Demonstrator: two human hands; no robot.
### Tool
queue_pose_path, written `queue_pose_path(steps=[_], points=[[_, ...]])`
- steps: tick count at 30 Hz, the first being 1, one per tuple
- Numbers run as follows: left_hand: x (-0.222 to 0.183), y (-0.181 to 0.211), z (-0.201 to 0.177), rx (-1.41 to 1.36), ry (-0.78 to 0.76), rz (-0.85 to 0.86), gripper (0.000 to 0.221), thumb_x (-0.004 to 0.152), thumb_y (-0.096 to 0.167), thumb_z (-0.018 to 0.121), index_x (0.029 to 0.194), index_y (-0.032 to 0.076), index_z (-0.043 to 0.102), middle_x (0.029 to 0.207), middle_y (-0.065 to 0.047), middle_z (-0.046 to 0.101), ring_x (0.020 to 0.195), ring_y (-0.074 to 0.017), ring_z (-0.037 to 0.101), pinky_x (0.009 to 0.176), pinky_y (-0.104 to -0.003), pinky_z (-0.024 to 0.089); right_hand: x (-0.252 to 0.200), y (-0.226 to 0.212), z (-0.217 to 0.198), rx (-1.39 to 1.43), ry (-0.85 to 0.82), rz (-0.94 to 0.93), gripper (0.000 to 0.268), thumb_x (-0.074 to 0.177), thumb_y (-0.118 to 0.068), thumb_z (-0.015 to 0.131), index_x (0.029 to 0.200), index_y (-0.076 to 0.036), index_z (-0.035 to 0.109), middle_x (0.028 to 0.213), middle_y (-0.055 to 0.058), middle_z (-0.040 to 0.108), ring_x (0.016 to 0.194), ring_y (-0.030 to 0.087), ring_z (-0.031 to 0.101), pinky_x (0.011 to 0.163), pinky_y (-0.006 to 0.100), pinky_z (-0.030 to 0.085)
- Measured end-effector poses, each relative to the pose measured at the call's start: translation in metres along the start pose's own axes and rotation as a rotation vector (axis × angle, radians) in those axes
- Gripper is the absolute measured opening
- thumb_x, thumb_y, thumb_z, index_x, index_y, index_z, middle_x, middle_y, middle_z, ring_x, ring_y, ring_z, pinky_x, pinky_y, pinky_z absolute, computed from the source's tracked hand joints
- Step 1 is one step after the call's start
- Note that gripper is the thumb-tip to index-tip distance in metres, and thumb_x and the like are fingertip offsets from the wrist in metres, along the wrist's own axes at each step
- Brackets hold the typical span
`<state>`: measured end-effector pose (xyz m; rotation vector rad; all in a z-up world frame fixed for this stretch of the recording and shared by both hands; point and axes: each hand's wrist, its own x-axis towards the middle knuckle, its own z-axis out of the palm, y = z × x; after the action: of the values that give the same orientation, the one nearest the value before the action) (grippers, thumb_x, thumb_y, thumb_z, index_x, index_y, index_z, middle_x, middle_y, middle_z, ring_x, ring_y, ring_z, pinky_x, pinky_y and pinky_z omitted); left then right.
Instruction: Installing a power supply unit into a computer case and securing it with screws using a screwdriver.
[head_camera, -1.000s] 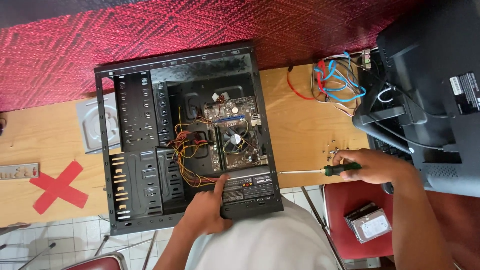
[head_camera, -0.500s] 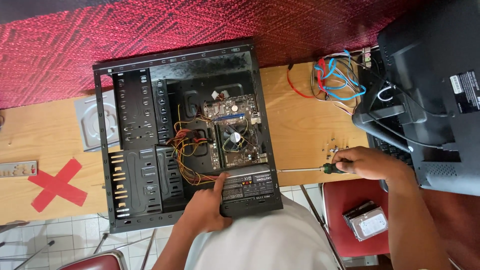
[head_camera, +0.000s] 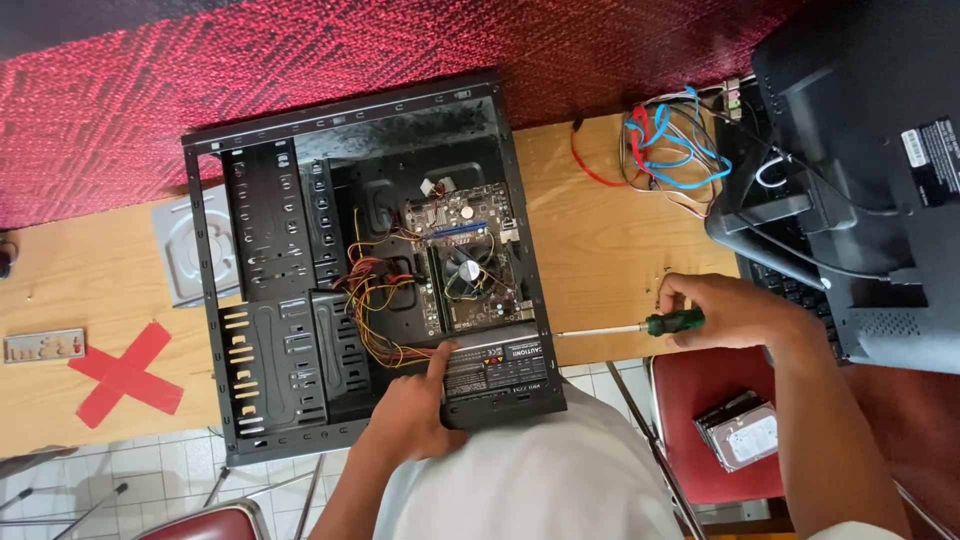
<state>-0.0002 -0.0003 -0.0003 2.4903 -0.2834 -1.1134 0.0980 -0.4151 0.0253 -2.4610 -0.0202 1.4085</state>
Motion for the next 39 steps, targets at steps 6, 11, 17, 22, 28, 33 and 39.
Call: queue_pose_path(steps=[6, 11, 17, 22, 28, 33, 39], points=[[0.001, 0.0, -0.001, 0.023, -0.015, -0.027, 0.12, 0.068, 0.041, 0.081, 0.163, 0.014, 0.013, 0.072, -0.013, 0.068, 0.065, -0.0382, 0.064, 0.061, -0.046, 0.053, 0.007, 0.005, -0.001, -0.063, 0.001, -0.034, 0.03, 0.081, -0.039, 0.079, 0.106, -0.029, 0.065, 0.107, -0.014, 0.077, 0.085, 0.012, 0.065, 0.078, 0.028, 0.045], [0.001, 0.0, 0.002, 0.018, 0.014, 0.003, 0.117, 0.066, 0.038, 0.083, 0.16, 0.015, 0.017, 0.058, -0.008, 0.058, 0.054, -0.0335, 0.057, 0.055, -0.043, 0.046, 0.008, 0.004, -0.003, -0.143, -0.016, -0.041, 0.019, 0.088, -0.041, 0.071, 0.106, -0.034, 0.068, 0.101, -0.017, 0.079, 0.084, 0.009, 0.066, 0.077, 0.027, 0.043], [0.001, 0.003, -0.001, 0.021, -0.008, -0.032, 0.119, 0.067, 0.04, 0.08, 0.162, 0.014, 0.013, 0.077, -0.014, 0.071, 0.068, -0.0392, 0.067, 0.064, -0.046, 0.055, -0.004, -0.014, -0.014, -0.052, -0.075, 0.078, 0.018, 0.094, -0.042, 0.059, 0.099, -0.029, 0.071, 0.095, -0.012, 0.078, 0.085, 0.011, 0.06, 0.078, 0.026, 0.04], [0.003, 0.002, 0.002, 0.042, -0.032, -0.07, 0.12, 0.07, 0.041, 0.083, 0.163, 0.014, 0.012, 0.072, -0.013, 0.067, 0.066, -0.0376, 0.064, 0.058, -0.046, 0.051, -0.002, -0.006, -0.009, 0.029, -0.083, -0.023, 0.044, 0.073, -0.035, 0.086, 0.114, -0.03, 0.07, 0.12, -0.015, 0.077, 0.107, 0.007, 0.067, 0.092, 0.024, 0.046], [0.002, 0.003, 0.001, 0.023, -0.006, -0.047, 0.116, 0.066, 0.038, 0.082, 0.16, 0.016, 0.016, 0.068, -0.012, 0.065, 0.063, -0.0365, 0.063, 0.058, -0.045, 0.052, 0.02, 0.02, 0.015, -0.017, 0.103, -0.198, 0.037, 0.075, -0.012, 0.079, 0.105, -0.025, 0.063, 0.11, -0.01, 0.072, 0.096, 0.011, 0.069, 0.081, 0.028, 0.049], [0.0, 0.007, -0.002, 0.021, -0.003, -0.059, 0.116, 0.066, 0.037, 0.083, 0.16, 0.018, 0.017, 0.073, -0.014, 0.069, 0.067, -0.0393, 0.066, 0.063, -0.046, 0.053, 0.009, 0.017, 0.014, -0.04, 0.164, -0.16, 0.037, 0.075, -0.018, 0.082, 0.107, -0.028, 0.065, 0.113, -0.011, 0.075, 0.103, 0.012, 0.071, 0.085, 0.032, 0.05], [0.002, 0.003, 0.001, 0.008, 0.0, -0.048, 0.117, 0.068, 0.042, 0.083, 0.161, 0.015, 0.015, 0.078, -0.013, 0.071, 0.07, -0.0378, 0.068, 0.063, -0.045, 0.055, 0.008, 0.005, 0.007, -0.079, 0.198, -0.03, 0.035, 0.075, -0.035, 0.085, 0.106, -0.03, 0.07, 0.112, -0.015, 0.079, 0.098, 0.014, 0.073, 0.082, 0.031, 0.049]])
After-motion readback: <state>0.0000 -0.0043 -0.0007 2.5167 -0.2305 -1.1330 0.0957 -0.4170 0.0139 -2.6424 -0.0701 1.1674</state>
